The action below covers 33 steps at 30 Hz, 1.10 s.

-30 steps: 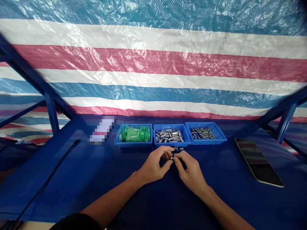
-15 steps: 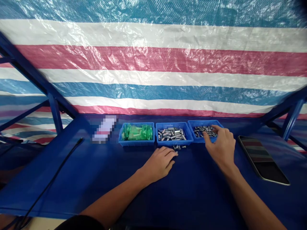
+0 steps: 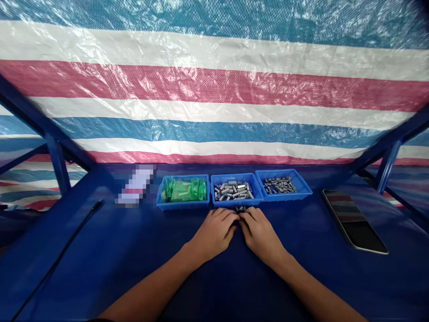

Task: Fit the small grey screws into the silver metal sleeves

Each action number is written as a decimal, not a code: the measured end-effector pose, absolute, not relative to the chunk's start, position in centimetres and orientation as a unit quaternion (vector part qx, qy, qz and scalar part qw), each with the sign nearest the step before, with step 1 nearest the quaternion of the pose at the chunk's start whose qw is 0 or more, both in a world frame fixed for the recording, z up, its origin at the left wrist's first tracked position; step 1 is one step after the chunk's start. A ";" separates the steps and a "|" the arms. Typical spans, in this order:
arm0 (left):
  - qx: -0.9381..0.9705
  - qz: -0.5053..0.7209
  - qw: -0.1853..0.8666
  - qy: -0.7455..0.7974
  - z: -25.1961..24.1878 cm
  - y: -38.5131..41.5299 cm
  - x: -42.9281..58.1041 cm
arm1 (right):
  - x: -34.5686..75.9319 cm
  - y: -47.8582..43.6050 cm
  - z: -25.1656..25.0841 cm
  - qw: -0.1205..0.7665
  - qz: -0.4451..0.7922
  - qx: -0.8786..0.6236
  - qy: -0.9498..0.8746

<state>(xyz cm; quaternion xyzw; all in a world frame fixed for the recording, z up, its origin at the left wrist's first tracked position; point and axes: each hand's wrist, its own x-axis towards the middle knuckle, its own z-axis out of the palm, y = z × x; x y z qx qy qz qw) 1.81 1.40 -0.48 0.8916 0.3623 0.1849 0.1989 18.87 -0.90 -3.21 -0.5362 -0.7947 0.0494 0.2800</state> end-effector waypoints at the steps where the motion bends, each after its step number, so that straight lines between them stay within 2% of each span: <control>1: 0.890 0.185 0.203 0.364 -0.5 1.4 1.8 | 19.0 -0.8 -3.3 0.293 0.065 -0.534 -0.790; 7: 0.865 0.247 0.231 0.371 -0.4 1.4 1.7 | 18.8 -1.1 -2.5 0.404 0.230 -0.537 -0.704; 11: 0.854 0.331 0.256 0.308 -0.4 1.2 1.8 | 18.3 -1.5 -1.6 0.436 0.392 -0.506 -0.633; 16: 0.824 0.369 0.304 0.304 -0.6 0.8 2.2 | 17.7 -1.6 -1.1 0.472 0.487 -0.473 -0.562; 19: 0.785 0.379 0.345 0.348 -0.8 0.9 2.3 | 17.7 -1.7 -1.0 0.463 0.471 -0.481 -0.576; 27: 0.720 0.364 0.432 0.403 -0.5 1.5 2.4 | 17.8 -1.8 -1.6 0.406 0.260 -0.492 -0.724; 33: 0.740 0.379 0.408 0.378 -0.6 1.2 2.3 | 17.8 -1.7 -1.0 0.399 0.308 -0.542 -0.672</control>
